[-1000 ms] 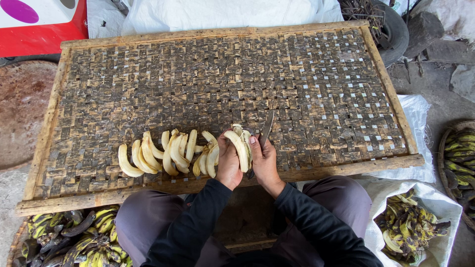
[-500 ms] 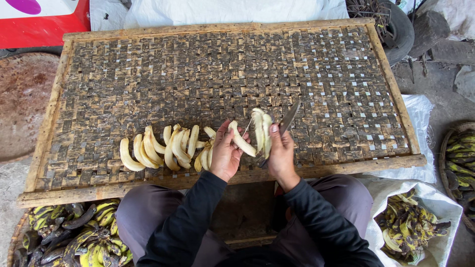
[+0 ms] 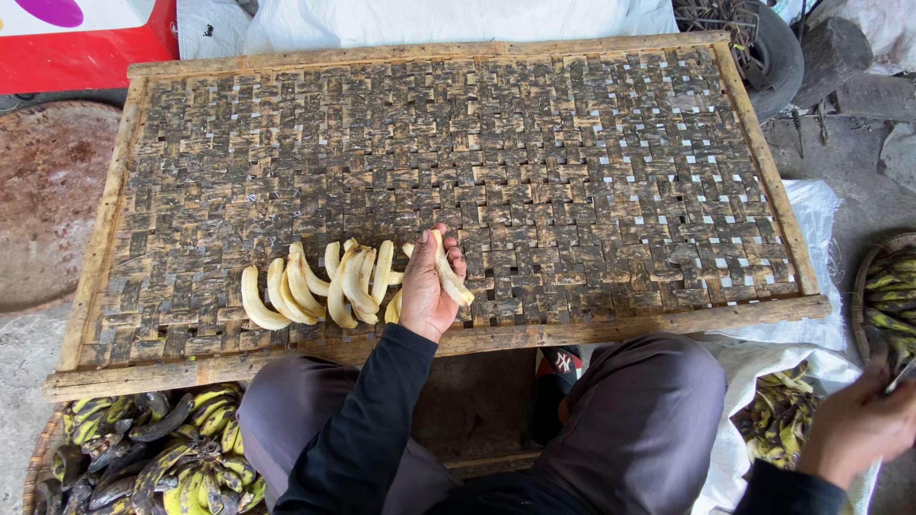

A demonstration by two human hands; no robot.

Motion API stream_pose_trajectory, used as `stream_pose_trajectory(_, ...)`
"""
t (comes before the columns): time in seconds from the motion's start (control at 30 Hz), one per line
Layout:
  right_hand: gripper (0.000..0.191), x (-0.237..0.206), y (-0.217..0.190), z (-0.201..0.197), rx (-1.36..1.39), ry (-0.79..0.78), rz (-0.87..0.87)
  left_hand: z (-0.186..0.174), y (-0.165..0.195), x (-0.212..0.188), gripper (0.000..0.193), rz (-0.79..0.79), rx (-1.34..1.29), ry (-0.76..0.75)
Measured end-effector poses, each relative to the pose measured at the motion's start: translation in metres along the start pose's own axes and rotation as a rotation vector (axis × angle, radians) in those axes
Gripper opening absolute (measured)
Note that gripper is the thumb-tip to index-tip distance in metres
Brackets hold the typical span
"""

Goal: The person sits on the floor at a low woven mat table and peels bananas one at a time using a small knife, cutting the peel and removing it by hand. Peeled bananas are laid in a row on the mat, and discarded peels are tossed into a bag beside the table.

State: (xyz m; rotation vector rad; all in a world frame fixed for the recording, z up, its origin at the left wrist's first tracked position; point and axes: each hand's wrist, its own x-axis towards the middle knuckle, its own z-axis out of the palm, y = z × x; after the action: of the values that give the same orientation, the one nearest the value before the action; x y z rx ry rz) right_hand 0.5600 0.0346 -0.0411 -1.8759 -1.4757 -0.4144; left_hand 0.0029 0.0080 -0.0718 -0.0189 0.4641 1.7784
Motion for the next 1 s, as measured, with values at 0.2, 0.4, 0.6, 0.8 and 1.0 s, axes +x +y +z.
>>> stream_pose_trajectory(0.2, 0.048, -0.067, 0.035, -0.011, -0.551, -0.182, -0.025, 0.011, -0.006, -0.006, 0.027, 0.004, -0.010, -0.087)
stream_pose_trajectory(0.4, 0.041, -0.037, 0.009, -0.002, -0.175, -0.143, 0.036, 0.014, -0.010, -0.011, 0.026, -0.050, -0.089, -0.159)
stream_pose_trajectory(0.6, 0.056, -0.006, -0.150, -0.015, 0.733, -0.404, 0.058, 0.009, -0.015, -0.006, 0.027, 0.033, -0.039, -0.054)
stream_pose_trajectory(0.8, 0.056, -0.084, -0.339, -0.045, 0.858, -1.264, -0.294, 0.015, -0.011, -0.009, 0.032, 0.154, 0.024, -0.006)
stream_pose_trajectory(1.0, 0.052, -0.105, -0.384, -0.045, 0.944, -1.178, -0.512, 0.018, -0.004, -0.011, 0.035, 0.185, -0.046, -0.044)
